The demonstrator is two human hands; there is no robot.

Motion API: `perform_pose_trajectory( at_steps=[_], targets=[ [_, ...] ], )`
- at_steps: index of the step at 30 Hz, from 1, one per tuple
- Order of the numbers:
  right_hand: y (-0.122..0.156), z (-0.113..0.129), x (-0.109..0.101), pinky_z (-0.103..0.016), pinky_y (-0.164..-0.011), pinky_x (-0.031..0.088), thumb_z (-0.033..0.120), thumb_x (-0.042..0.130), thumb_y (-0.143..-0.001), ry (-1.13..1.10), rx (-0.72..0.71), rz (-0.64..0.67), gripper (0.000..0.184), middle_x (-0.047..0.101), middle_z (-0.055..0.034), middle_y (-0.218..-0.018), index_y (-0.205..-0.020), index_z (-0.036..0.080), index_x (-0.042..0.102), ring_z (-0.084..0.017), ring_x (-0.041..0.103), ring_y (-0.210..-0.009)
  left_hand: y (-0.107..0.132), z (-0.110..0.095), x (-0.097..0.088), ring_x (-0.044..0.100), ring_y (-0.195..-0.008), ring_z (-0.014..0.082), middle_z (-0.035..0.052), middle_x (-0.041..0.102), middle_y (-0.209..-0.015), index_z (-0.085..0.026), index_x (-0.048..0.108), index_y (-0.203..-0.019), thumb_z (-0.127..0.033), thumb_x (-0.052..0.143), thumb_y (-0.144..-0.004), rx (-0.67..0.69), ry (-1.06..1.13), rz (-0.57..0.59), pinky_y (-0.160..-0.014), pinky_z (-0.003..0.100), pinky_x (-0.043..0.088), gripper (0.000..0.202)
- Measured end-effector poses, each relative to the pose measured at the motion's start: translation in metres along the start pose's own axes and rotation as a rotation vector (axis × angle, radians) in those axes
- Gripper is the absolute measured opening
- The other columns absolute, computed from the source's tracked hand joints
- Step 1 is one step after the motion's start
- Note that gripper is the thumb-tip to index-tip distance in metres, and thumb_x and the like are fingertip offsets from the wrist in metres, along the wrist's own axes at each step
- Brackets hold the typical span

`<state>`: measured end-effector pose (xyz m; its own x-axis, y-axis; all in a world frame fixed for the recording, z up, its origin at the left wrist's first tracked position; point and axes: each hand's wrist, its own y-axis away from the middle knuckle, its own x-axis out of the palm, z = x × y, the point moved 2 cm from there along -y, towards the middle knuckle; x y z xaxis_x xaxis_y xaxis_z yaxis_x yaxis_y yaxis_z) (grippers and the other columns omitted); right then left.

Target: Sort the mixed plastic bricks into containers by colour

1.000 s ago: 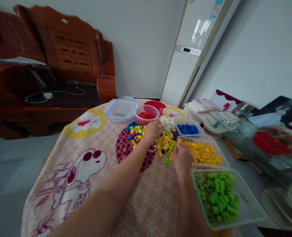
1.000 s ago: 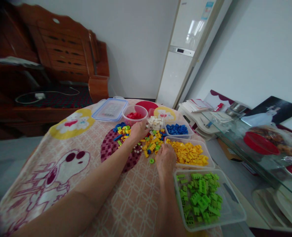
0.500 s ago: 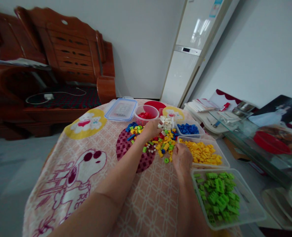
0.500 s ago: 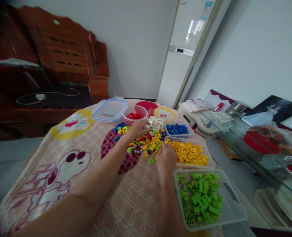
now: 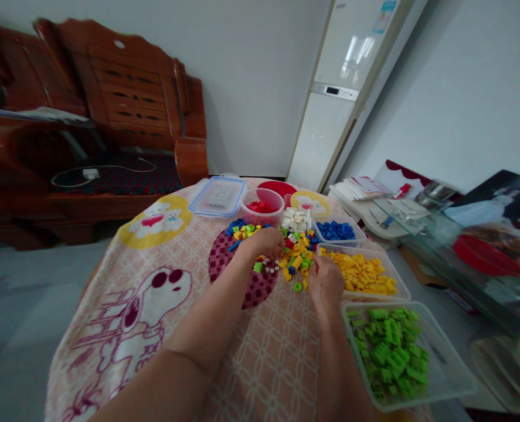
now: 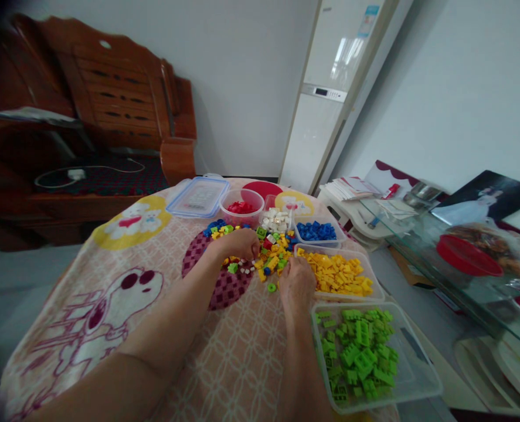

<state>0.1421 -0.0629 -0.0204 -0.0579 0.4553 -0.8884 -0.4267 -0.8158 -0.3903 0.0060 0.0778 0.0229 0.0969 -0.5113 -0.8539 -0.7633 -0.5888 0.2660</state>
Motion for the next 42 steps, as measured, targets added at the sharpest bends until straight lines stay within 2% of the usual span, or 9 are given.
perform_pose_trajectory(
  at_steps=[6,11,15,19,23,27,32,38,42],
  targets=[
    [-0.001,-0.003,0.002,-0.026,-0.075,0.036,0.015,0.047,-0.092,0.003,-0.005,0.006,0.022,0.068,-0.0081,-0.093,-0.091,0.017,0.069,-0.017,0.059,-0.087,-0.004,-0.020,0.015,0.072,-0.089,0.0291,0.0149,0.076,-0.084,-0.015,0.078,-0.084,-0.003,0.063,-0.061,-0.032,-0.360,-0.070,-0.077,0.034,0.056,0.029],
    [0.000,-0.002,0.001,-0.026,-0.077,0.036,0.015,0.047,-0.092,-0.009,-0.002,0.006,0.023,0.069,-0.0074,-0.093,-0.093,0.017,0.070,-0.017,0.059,-0.088,-0.008,-0.020,0.020,0.071,-0.095,0.0275,0.0150,0.076,-0.090,-0.016,0.077,-0.091,-0.007,0.064,-0.065,-0.051,-0.351,-0.123,-0.080,0.031,0.055,0.031],
    [0.001,0.000,0.000,-0.026,-0.077,0.036,0.016,0.047,-0.093,-0.009,0.002,0.013,0.024,0.069,-0.0081,-0.095,-0.096,0.016,0.070,-0.017,0.060,-0.088,-0.009,-0.010,0.010,0.071,-0.078,0.0216,0.0074,0.073,-0.069,-0.017,0.077,-0.074,-0.012,0.064,-0.066,-0.020,-0.168,-0.147,-0.071,0.025,0.053,0.016],
    [0.001,0.001,-0.002,-0.026,-0.078,0.036,0.016,0.047,-0.093,-0.001,0.005,0.009,0.024,0.069,-0.0083,-0.096,-0.097,0.016,0.071,-0.017,0.060,-0.089,-0.018,0.007,0.003,0.067,-0.063,0.0152,0.0025,0.069,-0.060,-0.015,0.074,-0.069,-0.015,0.064,-0.068,0.023,0.219,-0.436,-0.065,0.022,0.052,0.011],
    [0.001,0.002,-0.004,-0.026,-0.078,0.036,0.016,0.047,-0.093,-0.003,0.004,0.013,0.024,0.070,-0.0080,-0.097,-0.097,0.015,0.071,-0.017,0.060,-0.090,-0.034,0.025,0.011,0.063,-0.056,0.0105,0.0006,0.069,-0.062,-0.012,0.070,-0.076,-0.017,0.065,-0.070,0.039,0.765,-0.642,-0.060,0.021,0.052,0.009],
    [0.001,0.003,-0.004,-0.025,-0.078,0.036,0.016,0.047,-0.093,0.002,0.014,0.021,0.025,0.070,-0.0082,-0.097,-0.097,0.015,0.071,-0.017,0.060,-0.088,-0.044,0.032,0.018,0.063,-0.057,0.0091,-0.0012,0.068,-0.064,-0.011,0.068,-0.077,-0.015,0.069,-0.067,0.022,1.064,-0.789,-0.063,0.022,0.054,0.011],
    [0.001,0.001,-0.002,-0.025,-0.076,0.035,0.017,0.046,-0.093,0.005,0.021,0.018,0.025,0.070,-0.0079,-0.097,-0.096,0.016,0.071,-0.016,0.060,-0.087,-0.047,0.029,0.020,0.067,-0.067,0.0104,0.0009,0.072,-0.076,-0.011,0.070,-0.088,-0.018,0.068,-0.071,0.010,1.130,-0.868,-0.072,0.024,0.057,0.019],
    [0.000,0.001,-0.001,-0.025,-0.076,0.036,0.016,0.046,-0.092,0.005,0.012,0.013,0.026,0.070,-0.0082,-0.097,-0.098,0.016,0.072,-0.016,0.060,-0.087,-0.047,0.029,0.020,0.071,-0.092,0.0165,0.0068,0.076,-0.099,-0.012,0.072,-0.106,-0.021,0.067,-0.076,0.011,0.908,-0.904,-0.086,0.028,0.056,0.032],
    [0.001,0.001,-0.002,-0.026,-0.076,0.036,0.016,0.047,-0.092,0.004,0.007,0.015,0.025,0.070,-0.0080,-0.097,-0.098,0.015,0.071,-0.017,0.060,-0.088,-0.043,0.027,0.015,0.071,-0.094,0.0172,0.0077,0.076,-0.102,-0.011,0.072,-0.108,-0.019,0.067,-0.075,0.033,0.845,-0.892,-0.088,0.027,0.055,0.034]
  ],
)
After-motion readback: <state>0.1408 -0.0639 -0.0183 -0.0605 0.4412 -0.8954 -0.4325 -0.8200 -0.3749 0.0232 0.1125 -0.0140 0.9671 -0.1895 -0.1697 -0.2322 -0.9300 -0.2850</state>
